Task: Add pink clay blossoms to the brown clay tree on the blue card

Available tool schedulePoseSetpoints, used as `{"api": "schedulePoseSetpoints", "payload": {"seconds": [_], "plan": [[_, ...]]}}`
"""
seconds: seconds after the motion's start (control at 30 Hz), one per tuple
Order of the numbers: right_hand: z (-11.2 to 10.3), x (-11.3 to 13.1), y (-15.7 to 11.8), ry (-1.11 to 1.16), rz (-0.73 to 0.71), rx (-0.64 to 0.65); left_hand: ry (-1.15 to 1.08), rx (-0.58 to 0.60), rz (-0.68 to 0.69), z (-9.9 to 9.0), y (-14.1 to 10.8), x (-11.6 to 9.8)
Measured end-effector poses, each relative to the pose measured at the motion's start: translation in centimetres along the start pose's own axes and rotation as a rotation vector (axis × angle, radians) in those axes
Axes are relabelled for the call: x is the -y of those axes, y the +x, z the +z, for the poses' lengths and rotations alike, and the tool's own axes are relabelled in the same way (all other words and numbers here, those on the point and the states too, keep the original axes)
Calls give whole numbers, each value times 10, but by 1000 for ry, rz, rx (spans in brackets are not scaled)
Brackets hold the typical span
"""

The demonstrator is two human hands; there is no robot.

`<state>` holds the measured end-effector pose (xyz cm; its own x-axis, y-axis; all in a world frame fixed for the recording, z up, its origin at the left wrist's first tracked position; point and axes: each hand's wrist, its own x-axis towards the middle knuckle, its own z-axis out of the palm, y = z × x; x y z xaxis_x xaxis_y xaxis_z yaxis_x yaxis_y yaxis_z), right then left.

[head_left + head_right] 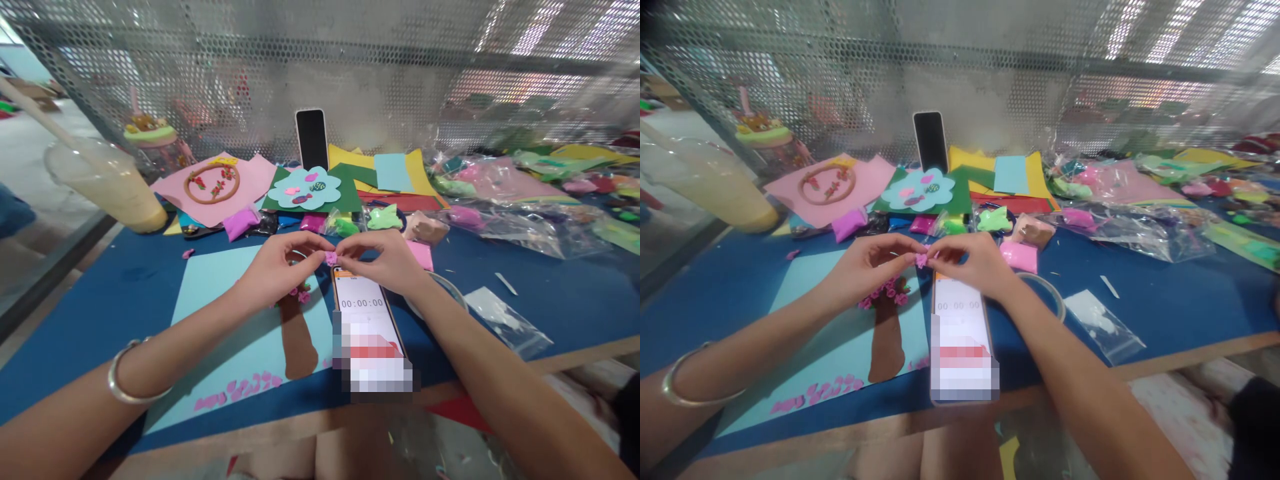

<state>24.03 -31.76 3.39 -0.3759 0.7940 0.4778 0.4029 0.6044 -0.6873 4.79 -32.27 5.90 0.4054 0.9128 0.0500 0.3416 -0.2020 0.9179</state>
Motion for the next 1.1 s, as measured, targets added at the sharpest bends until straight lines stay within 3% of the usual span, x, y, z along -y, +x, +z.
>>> {"api": "schedulePoseSetpoints", "payload": {"seconds": [0.63,0.87,1.1], "plan": [[1,-4,-1,-7,10,13,-133,122,-55,-3,2,8],[3,-4,-1,9,27,42,-158,123,-106,-2,2,9],[3,-4,-1,-14,51,54,-120,104,-68,-1,4,12]]}}
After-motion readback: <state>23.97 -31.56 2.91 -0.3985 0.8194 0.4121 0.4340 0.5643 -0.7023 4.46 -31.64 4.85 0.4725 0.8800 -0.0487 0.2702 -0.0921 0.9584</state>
